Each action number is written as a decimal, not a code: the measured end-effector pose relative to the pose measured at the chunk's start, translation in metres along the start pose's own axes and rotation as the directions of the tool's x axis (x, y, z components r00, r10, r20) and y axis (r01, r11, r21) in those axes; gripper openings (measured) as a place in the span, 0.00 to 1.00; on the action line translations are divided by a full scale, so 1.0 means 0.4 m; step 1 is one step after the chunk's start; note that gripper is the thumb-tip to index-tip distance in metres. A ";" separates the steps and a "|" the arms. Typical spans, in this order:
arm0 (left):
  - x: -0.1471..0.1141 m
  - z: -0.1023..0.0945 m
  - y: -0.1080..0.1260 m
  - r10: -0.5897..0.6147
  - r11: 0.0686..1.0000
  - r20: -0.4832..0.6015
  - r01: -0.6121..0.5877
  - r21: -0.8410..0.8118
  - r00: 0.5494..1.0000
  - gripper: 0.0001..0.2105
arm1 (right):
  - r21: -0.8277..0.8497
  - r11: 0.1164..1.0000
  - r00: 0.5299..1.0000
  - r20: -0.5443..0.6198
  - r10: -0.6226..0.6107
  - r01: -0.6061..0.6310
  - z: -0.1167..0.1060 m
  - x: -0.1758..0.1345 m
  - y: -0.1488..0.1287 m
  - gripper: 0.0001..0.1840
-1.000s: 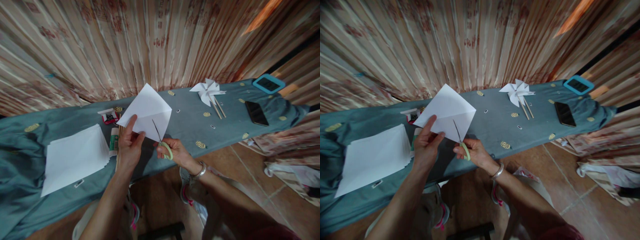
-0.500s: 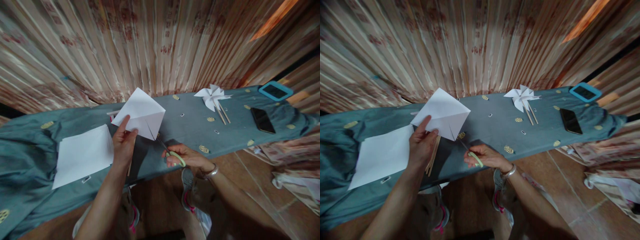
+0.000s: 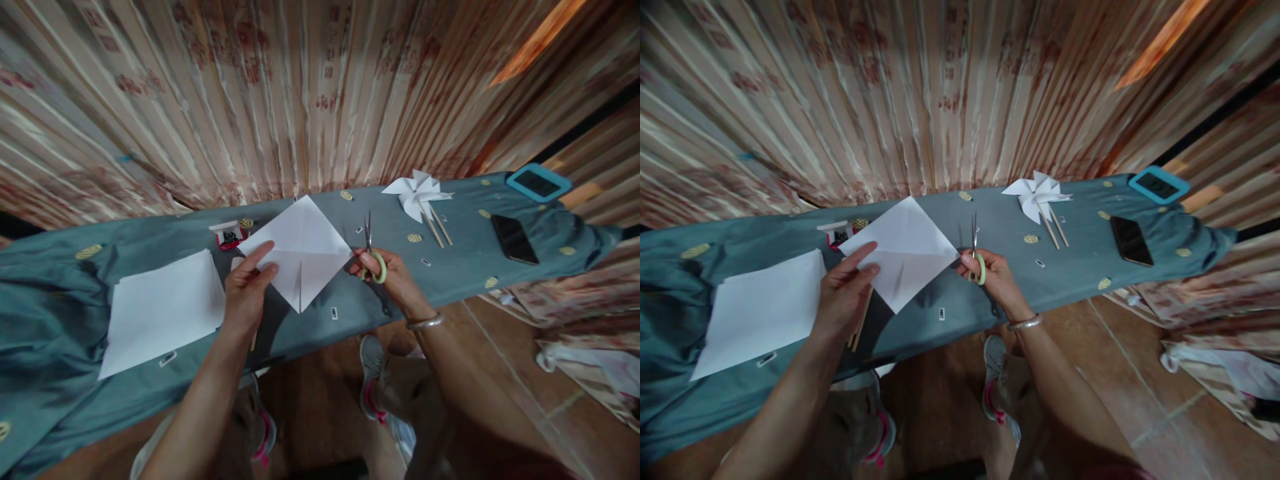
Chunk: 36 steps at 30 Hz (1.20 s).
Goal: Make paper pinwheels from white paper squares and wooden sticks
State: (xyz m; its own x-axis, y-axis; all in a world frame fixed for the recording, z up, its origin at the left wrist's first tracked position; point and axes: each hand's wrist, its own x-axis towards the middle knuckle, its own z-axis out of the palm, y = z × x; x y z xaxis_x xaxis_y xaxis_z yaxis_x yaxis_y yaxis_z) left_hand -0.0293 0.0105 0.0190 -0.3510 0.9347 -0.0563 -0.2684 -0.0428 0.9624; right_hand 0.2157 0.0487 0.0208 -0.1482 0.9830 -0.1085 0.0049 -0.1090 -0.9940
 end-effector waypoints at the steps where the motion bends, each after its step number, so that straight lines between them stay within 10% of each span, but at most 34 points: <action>1: 0.001 0.001 -0.002 0.009 1.000 0.006 -0.009 0.014 1.000 0.20 | 0.006 1.000 1.000 -0.016 -0.006 0.006 0.002 0.001 0.000 0.25; 11: -0.008 0.009 -0.015 -0.014 0.991 0.185 -0.012 0.136 0.983 0.16 | 0.037 0.997 0.997 0.046 0.069 -0.071 0.022 0.010 -0.009 0.24; 18: -0.021 0.028 -0.029 -0.056 0.993 0.133 0.070 -0.099 0.990 0.38 | 0.145 0.989 0.998 -0.068 0.015 -0.005 0.041 0.019 0.008 0.20; 28: -0.099 0.119 -0.020 -0.203 0.889 0.327 0.313 -0.333 0.923 0.27 | 0.256 0.964 0.981 -0.193 -0.025 0.075 0.099 0.014 0.005 0.20; 36: -0.074 0.129 -0.029 -0.187 0.903 -0.020 0.164 -0.396 0.982 0.26 | 0.123 0.992 0.997 -0.077 -0.021 0.031 0.136 0.011 0.035 0.23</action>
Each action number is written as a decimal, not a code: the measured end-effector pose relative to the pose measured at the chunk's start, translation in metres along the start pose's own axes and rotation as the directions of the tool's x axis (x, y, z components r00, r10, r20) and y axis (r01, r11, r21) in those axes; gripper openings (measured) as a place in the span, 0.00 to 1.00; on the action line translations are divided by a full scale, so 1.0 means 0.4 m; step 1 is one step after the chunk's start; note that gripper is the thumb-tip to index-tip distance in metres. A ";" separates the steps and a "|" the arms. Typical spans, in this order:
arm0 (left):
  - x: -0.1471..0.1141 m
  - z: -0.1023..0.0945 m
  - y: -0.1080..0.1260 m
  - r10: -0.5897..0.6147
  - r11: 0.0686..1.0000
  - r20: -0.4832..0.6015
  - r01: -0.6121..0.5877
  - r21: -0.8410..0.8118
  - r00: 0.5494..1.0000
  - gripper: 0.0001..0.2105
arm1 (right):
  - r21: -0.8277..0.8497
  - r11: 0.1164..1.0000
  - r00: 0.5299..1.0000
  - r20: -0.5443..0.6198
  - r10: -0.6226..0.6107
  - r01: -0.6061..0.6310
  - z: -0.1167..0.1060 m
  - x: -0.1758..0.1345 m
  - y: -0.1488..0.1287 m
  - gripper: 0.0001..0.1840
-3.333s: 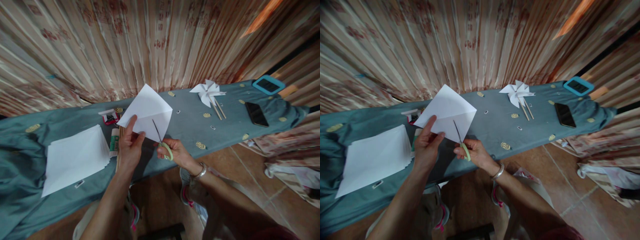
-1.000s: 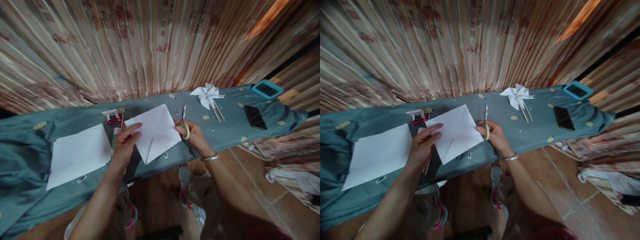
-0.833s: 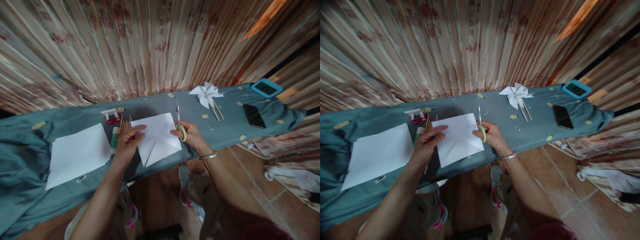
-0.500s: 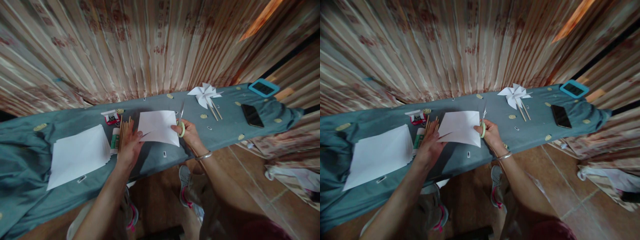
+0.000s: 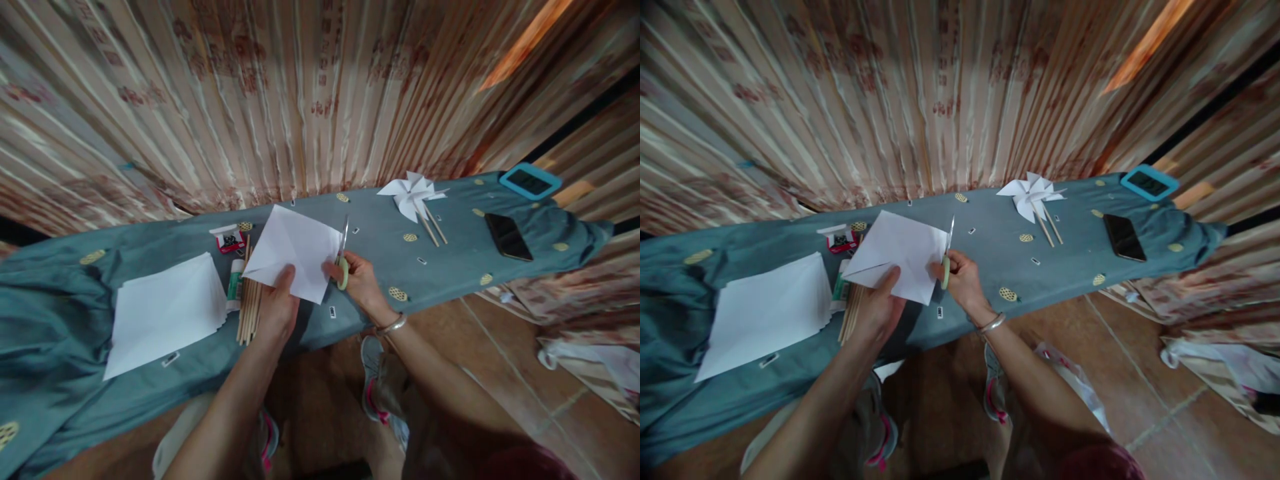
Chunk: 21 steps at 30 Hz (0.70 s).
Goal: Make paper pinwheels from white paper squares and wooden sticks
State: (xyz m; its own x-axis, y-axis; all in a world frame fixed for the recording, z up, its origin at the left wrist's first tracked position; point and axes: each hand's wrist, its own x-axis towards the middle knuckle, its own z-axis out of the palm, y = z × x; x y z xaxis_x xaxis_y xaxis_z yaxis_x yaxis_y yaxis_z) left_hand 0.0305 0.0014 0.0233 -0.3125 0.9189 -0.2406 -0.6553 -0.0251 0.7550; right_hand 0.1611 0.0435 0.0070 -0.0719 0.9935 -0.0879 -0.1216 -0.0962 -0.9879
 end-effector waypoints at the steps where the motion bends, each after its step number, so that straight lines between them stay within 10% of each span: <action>1: 0.006 -0.004 0.006 0.032 0.999 -0.013 -0.032 0.003 0.999 0.24 | -0.018 1.000 1.000 0.018 0.001 -0.001 0.001 -0.004 -0.002 0.23; 12: 0.056 -0.022 0.083 0.157 0.985 -0.228 -0.169 -0.035 0.961 0.10 | -0.332 0.943 0.864 0.468 0.184 -0.021 -0.004 -0.102 -0.024 0.30; 21: 0.077 -0.051 0.079 0.266 0.963 -0.093 -0.261 0.065 0.959 0.20 | -0.491 0.868 0.756 0.596 0.270 0.077 -0.008 -0.124 -0.038 0.26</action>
State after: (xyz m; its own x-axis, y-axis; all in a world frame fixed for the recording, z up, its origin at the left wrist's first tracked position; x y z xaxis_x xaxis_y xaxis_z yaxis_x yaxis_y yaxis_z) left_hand -0.0141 0.0207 0.0273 -0.5382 0.8384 -0.0866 -0.5049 -0.2385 0.8296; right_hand 0.1698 -0.0043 0.0261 -0.6770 0.6896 -0.2571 0.3750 0.0226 -0.9267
